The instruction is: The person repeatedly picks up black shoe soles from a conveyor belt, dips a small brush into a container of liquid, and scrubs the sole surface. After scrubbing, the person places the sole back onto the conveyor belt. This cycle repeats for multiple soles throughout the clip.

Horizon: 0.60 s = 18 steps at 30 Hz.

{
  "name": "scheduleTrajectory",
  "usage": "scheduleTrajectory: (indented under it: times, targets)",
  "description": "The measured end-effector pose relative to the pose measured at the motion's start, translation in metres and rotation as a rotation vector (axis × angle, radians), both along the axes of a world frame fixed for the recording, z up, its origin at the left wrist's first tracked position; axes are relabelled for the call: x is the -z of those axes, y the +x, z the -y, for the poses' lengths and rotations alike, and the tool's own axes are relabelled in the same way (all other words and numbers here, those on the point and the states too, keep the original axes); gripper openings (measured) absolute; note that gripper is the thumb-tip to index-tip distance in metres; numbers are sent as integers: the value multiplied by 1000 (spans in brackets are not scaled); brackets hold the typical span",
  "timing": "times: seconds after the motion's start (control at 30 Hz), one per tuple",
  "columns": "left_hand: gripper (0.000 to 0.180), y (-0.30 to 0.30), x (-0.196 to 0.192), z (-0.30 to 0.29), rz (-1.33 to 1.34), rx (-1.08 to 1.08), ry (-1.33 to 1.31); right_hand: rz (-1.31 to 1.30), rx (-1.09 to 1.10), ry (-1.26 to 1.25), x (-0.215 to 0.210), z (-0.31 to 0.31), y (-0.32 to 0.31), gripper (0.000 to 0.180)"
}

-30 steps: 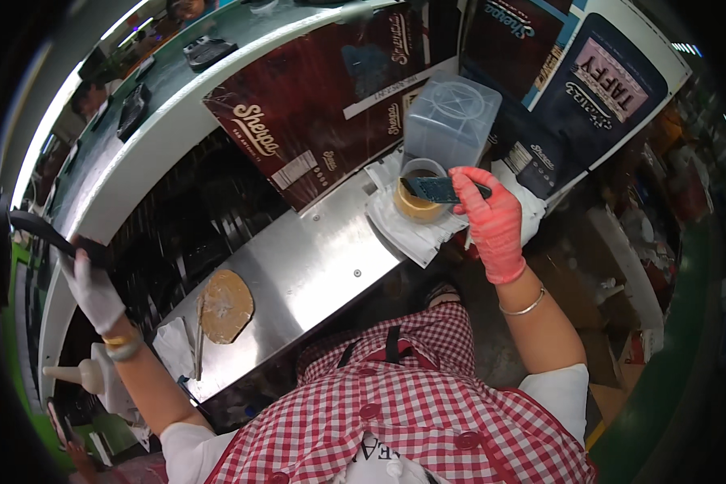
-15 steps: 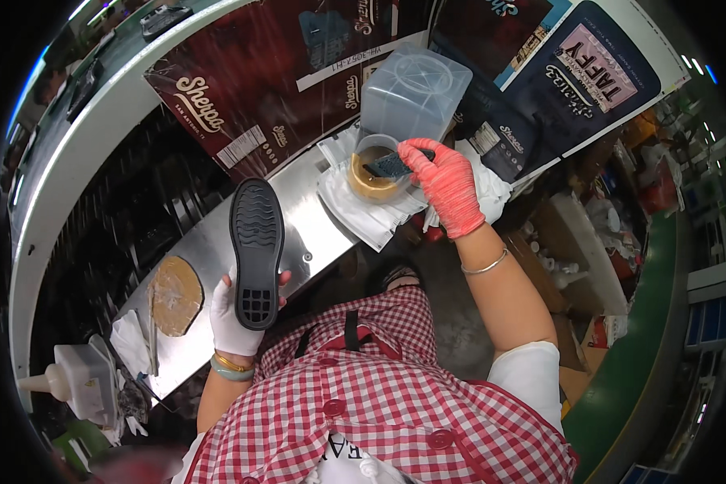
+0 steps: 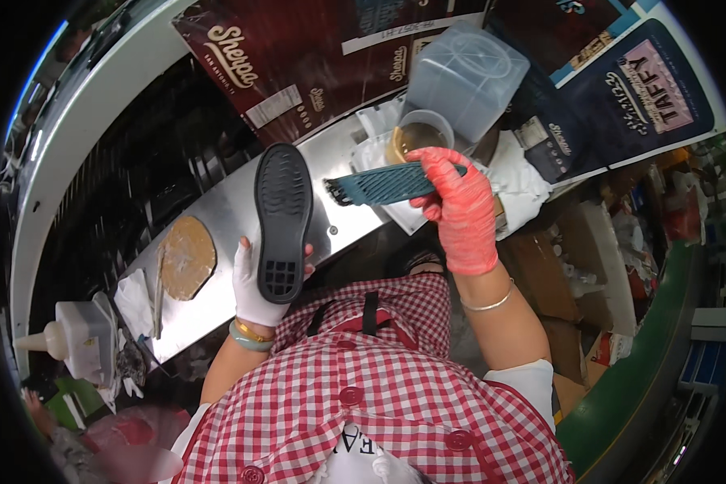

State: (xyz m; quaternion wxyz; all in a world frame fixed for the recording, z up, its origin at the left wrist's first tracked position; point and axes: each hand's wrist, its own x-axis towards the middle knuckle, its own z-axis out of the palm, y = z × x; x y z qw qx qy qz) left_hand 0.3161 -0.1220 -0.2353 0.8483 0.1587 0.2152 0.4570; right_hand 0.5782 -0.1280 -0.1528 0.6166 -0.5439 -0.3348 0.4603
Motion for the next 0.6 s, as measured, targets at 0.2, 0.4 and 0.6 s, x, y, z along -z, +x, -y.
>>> scheduleTrajectory:
  times: [0.2,0.4,0.6]
  targets:
    - [79,-1,-9,6,-11,13,32,-2,-133,1,-16,6,-71,24]
    - [81,-2,-11,9,27,54,92,34,-122,33,-15,2,-86,25]
    - [80,3,-14,6,62,14,54,65,-157,-13,-16,11,-88,25]
